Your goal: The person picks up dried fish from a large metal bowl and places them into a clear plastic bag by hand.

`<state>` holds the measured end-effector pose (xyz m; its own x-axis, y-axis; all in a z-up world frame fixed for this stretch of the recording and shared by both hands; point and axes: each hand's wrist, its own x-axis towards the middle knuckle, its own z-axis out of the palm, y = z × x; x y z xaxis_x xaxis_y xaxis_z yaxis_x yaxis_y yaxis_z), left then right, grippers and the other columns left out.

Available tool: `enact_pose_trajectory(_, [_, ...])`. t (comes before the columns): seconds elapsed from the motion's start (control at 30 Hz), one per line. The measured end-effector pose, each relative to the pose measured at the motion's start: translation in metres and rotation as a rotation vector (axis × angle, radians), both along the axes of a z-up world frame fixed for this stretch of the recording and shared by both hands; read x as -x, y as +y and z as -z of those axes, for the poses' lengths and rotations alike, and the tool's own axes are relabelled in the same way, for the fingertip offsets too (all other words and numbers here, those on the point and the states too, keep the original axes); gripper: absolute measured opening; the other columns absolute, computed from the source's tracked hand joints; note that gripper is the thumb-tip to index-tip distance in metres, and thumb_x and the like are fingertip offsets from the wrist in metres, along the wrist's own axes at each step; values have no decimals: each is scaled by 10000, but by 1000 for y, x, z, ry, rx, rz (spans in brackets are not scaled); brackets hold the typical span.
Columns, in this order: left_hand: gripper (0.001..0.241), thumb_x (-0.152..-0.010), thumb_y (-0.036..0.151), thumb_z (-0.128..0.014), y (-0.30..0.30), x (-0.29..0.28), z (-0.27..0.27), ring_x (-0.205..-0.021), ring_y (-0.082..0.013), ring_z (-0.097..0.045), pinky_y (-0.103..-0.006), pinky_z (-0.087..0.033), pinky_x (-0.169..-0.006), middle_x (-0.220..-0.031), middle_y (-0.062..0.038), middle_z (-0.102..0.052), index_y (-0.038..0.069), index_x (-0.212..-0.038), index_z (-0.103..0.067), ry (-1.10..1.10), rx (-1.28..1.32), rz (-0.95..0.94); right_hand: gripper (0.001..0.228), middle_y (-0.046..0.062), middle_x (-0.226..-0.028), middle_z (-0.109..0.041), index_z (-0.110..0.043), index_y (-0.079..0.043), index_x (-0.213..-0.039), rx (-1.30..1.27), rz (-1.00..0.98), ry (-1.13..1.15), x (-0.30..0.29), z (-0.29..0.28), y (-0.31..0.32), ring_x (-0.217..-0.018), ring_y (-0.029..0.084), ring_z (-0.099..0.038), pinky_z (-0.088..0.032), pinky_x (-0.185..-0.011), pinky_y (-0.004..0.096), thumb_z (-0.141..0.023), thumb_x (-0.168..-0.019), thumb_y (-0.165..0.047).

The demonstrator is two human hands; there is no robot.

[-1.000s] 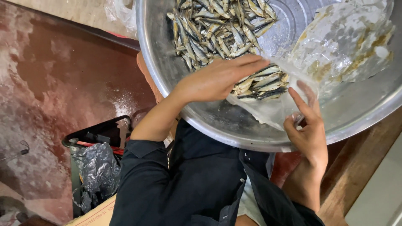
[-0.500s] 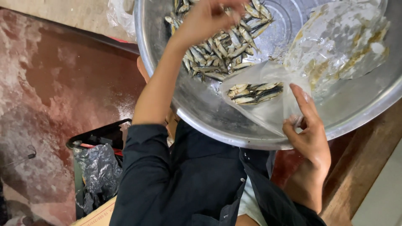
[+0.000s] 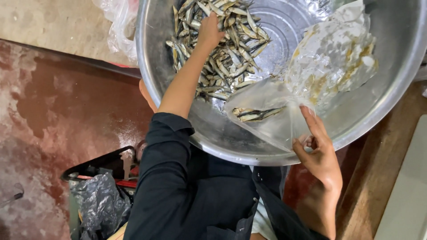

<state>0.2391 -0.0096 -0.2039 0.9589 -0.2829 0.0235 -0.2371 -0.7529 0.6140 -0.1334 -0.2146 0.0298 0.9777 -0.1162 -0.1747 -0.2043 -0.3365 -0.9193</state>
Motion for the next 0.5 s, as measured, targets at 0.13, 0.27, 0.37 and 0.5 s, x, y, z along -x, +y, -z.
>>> enact_pose_trajectory(0.13, [262,-807,5,-638,15,-6,6,-619,-188,-386,-328,-351,-535,-752,-73,-397,87,-820,-390,-19,-15,28,632,95,-1458,-293,-343,-109,-1362,-13,8,6,-2,-1,1,-554,49,-352,-304,-544,211,-513,-780,67])
enact_pose_trajectory(0.27, [529,-868,4,-634,37,2,-24,-457,-105,-146,-282,-255,-522,-527,-4,-83,160,-621,-193,-38,50,85,619,103,-1414,-343,-345,-84,-1367,8,-27,-31,-6,-1,5,-550,41,-320,-305,-553,196,-525,-791,53])
enact_pose_trajectory(0.37, [431,-854,31,-595,55,5,-38,-468,-99,-207,-318,-265,-511,-480,0,-230,159,-568,-300,-74,53,101,627,104,-1430,-332,-339,-98,-1372,24,-45,-7,-11,-4,8,-549,57,-276,-318,-574,196,-531,-790,36])
enact_pose_trajectory(0.5, [81,-818,63,-564,71,27,-86,-566,-118,-527,-323,-431,-521,-639,-24,-598,75,-813,-645,-228,230,152,644,127,-1456,-295,-310,-82,-1378,-36,-60,2,-14,-4,9,-551,48,-364,-392,-606,199,-552,-790,16])
